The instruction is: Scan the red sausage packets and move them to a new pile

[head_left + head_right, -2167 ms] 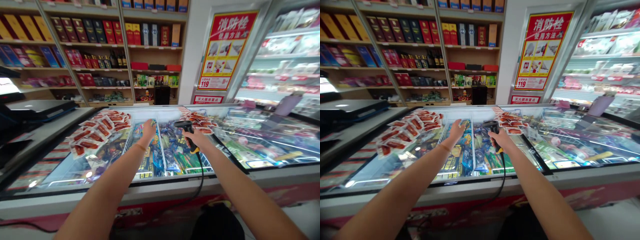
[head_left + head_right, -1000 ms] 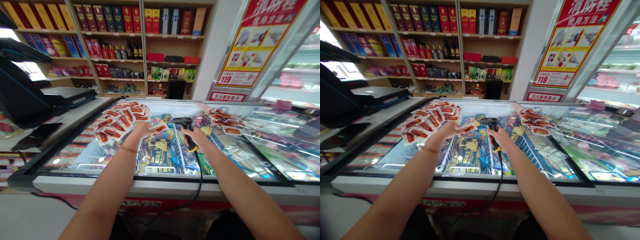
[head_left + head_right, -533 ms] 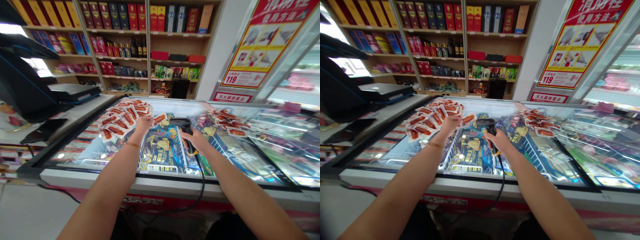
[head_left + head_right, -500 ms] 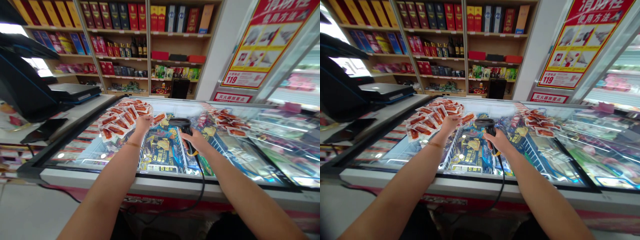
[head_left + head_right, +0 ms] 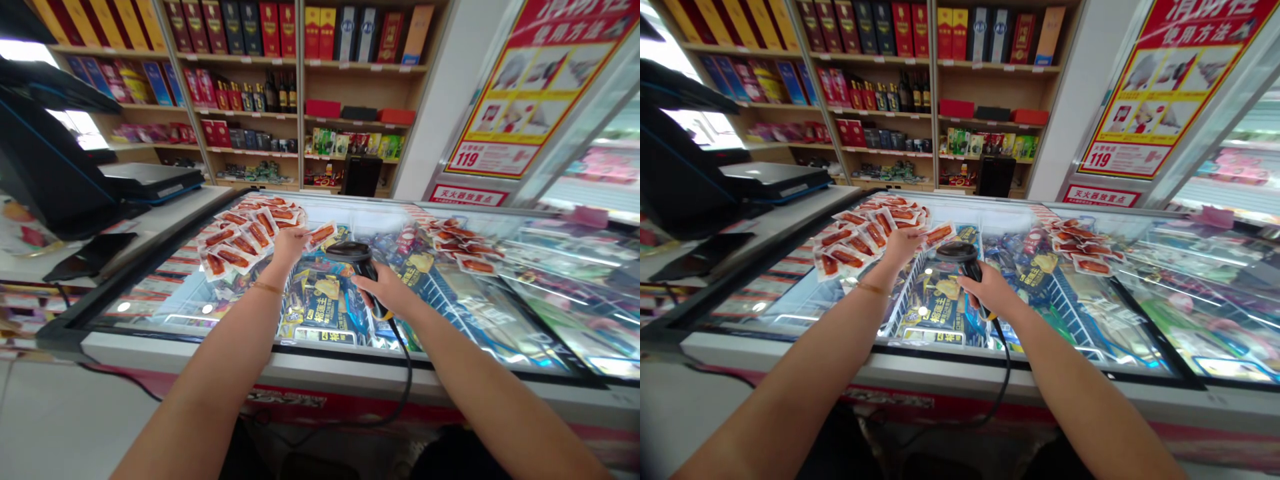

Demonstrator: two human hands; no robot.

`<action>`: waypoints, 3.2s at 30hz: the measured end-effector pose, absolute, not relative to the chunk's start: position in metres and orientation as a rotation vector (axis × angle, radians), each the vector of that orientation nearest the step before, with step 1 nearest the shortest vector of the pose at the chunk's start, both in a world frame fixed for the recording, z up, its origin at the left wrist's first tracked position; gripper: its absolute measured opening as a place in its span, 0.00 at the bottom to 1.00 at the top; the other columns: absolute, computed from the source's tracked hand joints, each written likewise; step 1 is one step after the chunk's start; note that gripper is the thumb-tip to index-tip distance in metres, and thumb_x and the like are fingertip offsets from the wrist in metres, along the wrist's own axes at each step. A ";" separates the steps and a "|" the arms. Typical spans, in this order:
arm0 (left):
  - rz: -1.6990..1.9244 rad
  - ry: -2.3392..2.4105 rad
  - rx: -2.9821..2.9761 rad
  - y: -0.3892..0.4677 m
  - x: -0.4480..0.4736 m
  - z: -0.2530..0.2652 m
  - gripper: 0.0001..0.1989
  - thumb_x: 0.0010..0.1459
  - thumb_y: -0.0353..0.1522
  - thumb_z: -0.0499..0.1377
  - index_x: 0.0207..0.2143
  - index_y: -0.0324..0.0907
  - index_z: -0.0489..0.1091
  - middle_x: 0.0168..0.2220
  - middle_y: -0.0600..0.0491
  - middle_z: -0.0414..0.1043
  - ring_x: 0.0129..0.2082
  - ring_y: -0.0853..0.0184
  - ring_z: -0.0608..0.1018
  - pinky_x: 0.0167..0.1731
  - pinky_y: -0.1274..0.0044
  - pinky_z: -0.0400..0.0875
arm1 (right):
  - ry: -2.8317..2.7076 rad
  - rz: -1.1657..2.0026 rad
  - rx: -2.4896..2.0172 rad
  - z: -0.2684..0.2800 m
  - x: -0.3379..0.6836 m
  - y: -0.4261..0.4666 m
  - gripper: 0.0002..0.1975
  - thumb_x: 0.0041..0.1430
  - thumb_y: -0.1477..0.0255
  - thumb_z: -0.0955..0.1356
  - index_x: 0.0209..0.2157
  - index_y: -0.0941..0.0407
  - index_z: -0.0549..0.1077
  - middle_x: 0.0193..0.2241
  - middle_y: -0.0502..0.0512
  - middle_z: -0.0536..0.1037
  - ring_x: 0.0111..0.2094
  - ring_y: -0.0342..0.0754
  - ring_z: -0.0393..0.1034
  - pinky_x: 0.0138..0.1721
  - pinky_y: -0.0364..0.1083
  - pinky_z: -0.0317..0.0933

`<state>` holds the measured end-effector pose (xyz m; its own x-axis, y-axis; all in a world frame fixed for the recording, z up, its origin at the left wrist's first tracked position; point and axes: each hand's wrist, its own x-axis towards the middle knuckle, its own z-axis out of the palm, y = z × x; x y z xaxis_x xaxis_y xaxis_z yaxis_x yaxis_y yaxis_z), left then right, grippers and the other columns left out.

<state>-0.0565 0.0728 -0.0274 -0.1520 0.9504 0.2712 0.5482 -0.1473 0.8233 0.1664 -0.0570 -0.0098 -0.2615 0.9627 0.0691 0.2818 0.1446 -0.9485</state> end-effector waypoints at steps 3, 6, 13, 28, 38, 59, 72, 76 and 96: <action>1.213 1.721 1.675 0.073 -0.057 -0.027 0.15 0.52 0.34 0.61 0.42 0.41 0.79 0.31 0.53 0.79 0.32 0.66 0.79 0.35 0.78 0.73 | -1.657 1.163 -1.201 -0.008 0.166 -0.058 0.10 0.53 0.65 0.68 0.32 0.55 0.65 0.12 0.43 0.67 0.11 0.40 0.59 0.17 0.41 0.55; 1.227 1.687 1.650 0.076 -0.058 -0.029 0.16 0.51 0.34 0.62 0.42 0.41 0.79 0.31 0.53 0.79 0.32 0.67 0.79 0.34 0.77 0.73 | -1.656 1.158 -1.200 -0.007 0.166 -0.058 0.10 0.53 0.66 0.68 0.32 0.55 0.65 0.13 0.43 0.67 0.11 0.40 0.59 0.17 0.41 0.55; 1.259 1.427 1.455 0.075 -0.043 -0.041 0.16 0.50 0.32 0.61 0.42 0.36 0.77 0.30 0.51 0.78 0.29 0.69 0.79 0.32 0.78 0.75 | -1.494 1.211 -1.157 -0.004 0.172 -0.053 0.12 0.52 0.65 0.69 0.33 0.55 0.64 0.15 0.43 0.67 0.11 0.40 0.60 0.14 0.40 0.54; 0.901 1.195 1.703 0.078 0.214 -0.020 0.12 0.52 0.29 0.61 0.40 0.36 0.78 0.28 0.50 0.78 0.27 0.69 0.79 0.30 0.78 0.74 | -0.858 0.821 -1.459 0.004 0.382 -0.092 0.11 0.49 0.70 0.72 0.30 0.56 0.64 0.16 0.45 0.68 0.14 0.40 0.62 0.13 0.41 0.58; 0.955 1.260 1.918 0.078 0.274 -0.013 0.18 0.57 0.33 0.58 0.50 0.37 0.72 0.51 0.43 0.74 0.48 0.64 0.76 0.48 0.76 0.69 | -0.776 0.840 -1.463 -0.003 0.402 -0.093 0.10 0.50 0.71 0.71 0.29 0.56 0.65 0.16 0.46 0.68 0.13 0.40 0.61 0.13 0.40 0.57; 0.570 2.366 2.127 0.065 -0.054 -0.037 0.22 0.54 0.26 0.49 0.48 0.37 0.74 0.58 0.38 0.64 0.66 0.47 0.51 0.60 0.52 0.45 | -1.079 1.287 -1.182 0.002 0.179 -0.015 0.09 0.51 0.71 0.70 0.31 0.56 0.65 0.16 0.44 0.67 0.13 0.39 0.60 0.13 0.40 0.56; 0.202 2.088 2.338 0.055 -0.029 -0.007 0.12 0.54 0.31 0.54 0.37 0.41 0.77 0.44 0.42 0.75 0.54 0.51 0.68 0.55 0.57 0.54 | -1.146 1.216 -1.219 -0.013 0.195 -0.027 0.11 0.49 0.69 0.71 0.32 0.56 0.66 0.17 0.46 0.68 0.13 0.40 0.62 0.13 0.40 0.56; 0.472 2.028 2.275 0.050 -0.031 0.000 0.16 0.59 0.36 0.51 0.39 0.42 0.76 0.42 0.44 0.76 0.46 0.56 0.74 0.49 0.66 0.64 | -1.199 1.221 -1.225 -0.016 0.191 -0.030 0.12 0.49 0.68 0.71 0.32 0.56 0.65 0.17 0.45 0.68 0.13 0.40 0.62 0.13 0.40 0.56; 1.326 1.606 1.754 0.078 -0.048 -0.027 0.15 0.54 0.35 0.58 0.39 0.38 0.79 0.25 0.54 0.76 0.27 0.69 0.75 0.30 0.79 0.70 | -1.448 1.218 -1.104 -0.016 0.179 -0.044 0.13 0.51 0.65 0.70 0.33 0.55 0.64 0.16 0.43 0.67 0.13 0.40 0.60 0.16 0.42 0.57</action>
